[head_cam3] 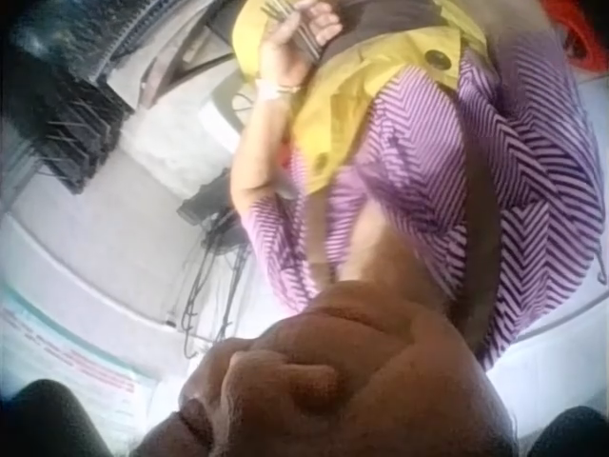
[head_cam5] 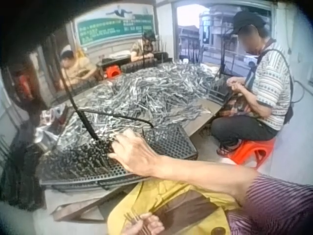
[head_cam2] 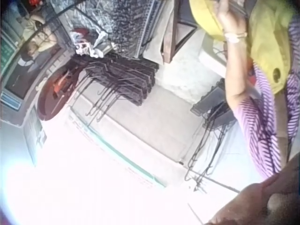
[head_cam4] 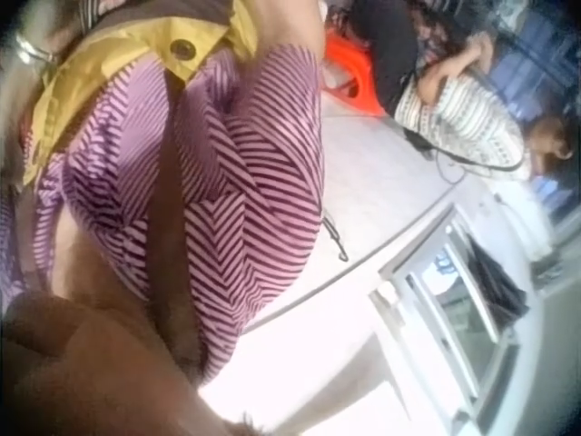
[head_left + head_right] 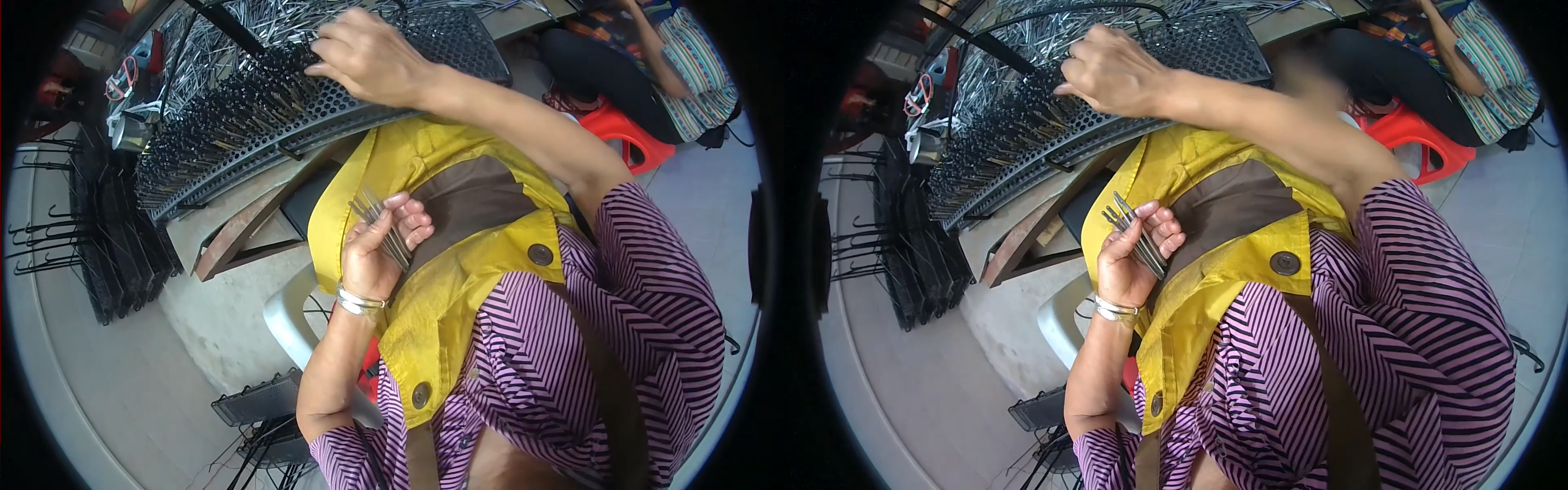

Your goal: Sort and arrange thin metal rods into a perforated metal tray.

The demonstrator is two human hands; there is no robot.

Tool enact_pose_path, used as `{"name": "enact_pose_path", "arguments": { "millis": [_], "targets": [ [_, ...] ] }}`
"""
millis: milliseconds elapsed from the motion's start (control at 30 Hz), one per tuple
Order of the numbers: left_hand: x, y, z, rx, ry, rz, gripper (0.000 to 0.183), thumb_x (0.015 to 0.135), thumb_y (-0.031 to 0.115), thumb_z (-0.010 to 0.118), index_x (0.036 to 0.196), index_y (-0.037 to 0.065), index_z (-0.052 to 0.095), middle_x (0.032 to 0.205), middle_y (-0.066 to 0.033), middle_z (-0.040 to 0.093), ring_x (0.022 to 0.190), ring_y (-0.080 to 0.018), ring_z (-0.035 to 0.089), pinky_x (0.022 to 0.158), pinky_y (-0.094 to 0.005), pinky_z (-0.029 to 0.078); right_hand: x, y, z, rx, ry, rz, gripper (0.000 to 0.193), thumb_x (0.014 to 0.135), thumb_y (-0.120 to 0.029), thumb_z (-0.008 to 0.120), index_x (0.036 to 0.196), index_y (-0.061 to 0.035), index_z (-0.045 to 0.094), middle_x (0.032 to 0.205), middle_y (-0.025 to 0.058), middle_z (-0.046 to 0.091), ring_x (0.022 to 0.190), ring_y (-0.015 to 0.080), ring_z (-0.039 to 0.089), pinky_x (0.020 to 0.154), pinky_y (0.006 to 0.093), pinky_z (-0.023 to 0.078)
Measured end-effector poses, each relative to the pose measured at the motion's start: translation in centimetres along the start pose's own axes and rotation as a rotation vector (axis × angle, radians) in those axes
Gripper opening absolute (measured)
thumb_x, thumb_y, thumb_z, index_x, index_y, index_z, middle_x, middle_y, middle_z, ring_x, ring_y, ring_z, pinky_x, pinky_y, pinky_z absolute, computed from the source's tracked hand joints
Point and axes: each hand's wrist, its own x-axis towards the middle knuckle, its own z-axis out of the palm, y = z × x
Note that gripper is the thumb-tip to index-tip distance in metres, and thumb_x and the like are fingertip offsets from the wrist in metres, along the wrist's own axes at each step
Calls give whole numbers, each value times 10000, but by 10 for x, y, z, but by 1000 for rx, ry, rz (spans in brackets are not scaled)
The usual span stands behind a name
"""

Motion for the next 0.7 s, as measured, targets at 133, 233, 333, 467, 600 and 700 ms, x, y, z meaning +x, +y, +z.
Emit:
{"name": "enact_pose_path", "arguments": {
  "millis": [133,233,333,467,600,700],
  "targets": [
    [0,0,-1,-3,5,1,300,837,126,475,1073,-58,454,983,-177,543,877,-277,560,799,-394,460,-47,-48,-34,666,-459,392,135,744,-135,605,692,-11,597,598,73,542,555,198,512,536,309,419],
    [-1,0,-1,38,-32,-23,306,829,145,494,1061,-53,462,990,-174,541,884,-278,558,803,-396,462,-64,-77,-52,1403,-705,1019,210,755,-116,616,601,21,575,490,0,501,407,53,427,373,222,343],
    [-2,-1,3,93,-70,-65,309,831,146,498,1053,-67,467,995,-187,541,888,-285,559,803,-399,464,-69,-83,-58,1610,-776,1238,148,756,-67,606,645,27,585,510,-3,512,425,41,437,379,202,345],
    [-4,0,11,166,-41,-96,316,847,137,478,1061,-94,460,1000,-209,543,889,-290,563,800,-379,468,-72,-86,-60,1656,-684,1310,107,746,-54,606,678,26,592,533,14,531,454,45,460,399,193,357],
    [-4,0,15,227,37,-100,313,859,142,461,1068,-91,458,995,-199,547,873,-272,569,783,-354,475,-74,-82,-59,1495,-642,1266,97,746,-57,601,693,23,592,567,30,556,463,53,481,409,192,378],
    [-6,0,15,357,127,-54,262,866,131,454,1026,-73,489,881,-146,579,735,-205,582,681,-313,495,-73,-68,-60,1503,-467,1307,64,754,-46,605,755,14,583,654,43,594,504,57,513,456,169,409]
  ]
}}
